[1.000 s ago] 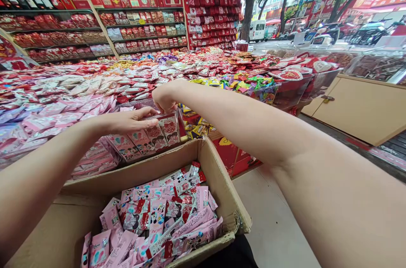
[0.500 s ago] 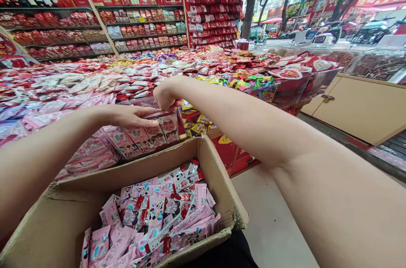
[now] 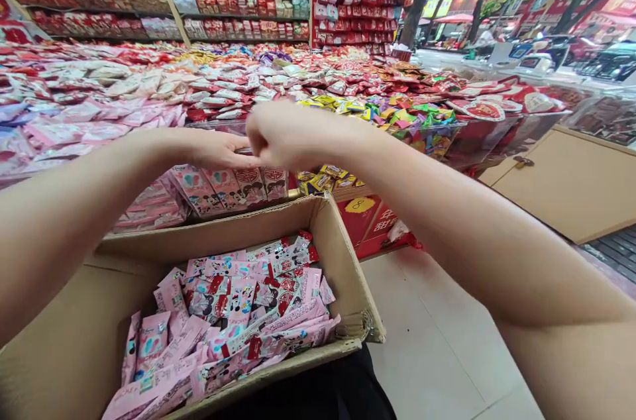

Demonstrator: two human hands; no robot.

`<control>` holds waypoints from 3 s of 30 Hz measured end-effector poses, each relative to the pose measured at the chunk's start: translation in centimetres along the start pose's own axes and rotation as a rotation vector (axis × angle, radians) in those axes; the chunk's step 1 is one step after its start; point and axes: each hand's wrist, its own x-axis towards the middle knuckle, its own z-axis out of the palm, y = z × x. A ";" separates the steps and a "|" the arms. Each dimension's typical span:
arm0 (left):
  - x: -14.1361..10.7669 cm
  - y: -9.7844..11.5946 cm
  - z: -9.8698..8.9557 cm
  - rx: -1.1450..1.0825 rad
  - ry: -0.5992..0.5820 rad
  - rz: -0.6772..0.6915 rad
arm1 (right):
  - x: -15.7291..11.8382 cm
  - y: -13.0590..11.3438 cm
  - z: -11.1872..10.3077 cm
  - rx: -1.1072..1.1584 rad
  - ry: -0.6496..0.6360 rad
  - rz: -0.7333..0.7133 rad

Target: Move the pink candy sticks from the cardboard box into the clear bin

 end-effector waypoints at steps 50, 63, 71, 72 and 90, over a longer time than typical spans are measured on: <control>-0.2 -1.1 0.3 0.049 0.069 0.125 | 6.5 5.5 -2.4 0.132 0.574 0.165; -0.2 -1.0 0.3 0.045 0.074 0.113 | 5.7 5.4 -3.7 0.069 0.596 0.208; -0.4 -0.7 0.2 0.059 0.079 0.069 | 5.6 3.6 -3.2 -0.132 0.431 0.222; -0.5 -0.6 0.2 0.057 0.077 0.071 | 5.6 3.5 -3.0 -0.148 0.375 0.221; -0.8 -0.7 0.4 -0.010 0.100 0.037 | 8.4 2.0 0.2 -0.306 -0.092 0.190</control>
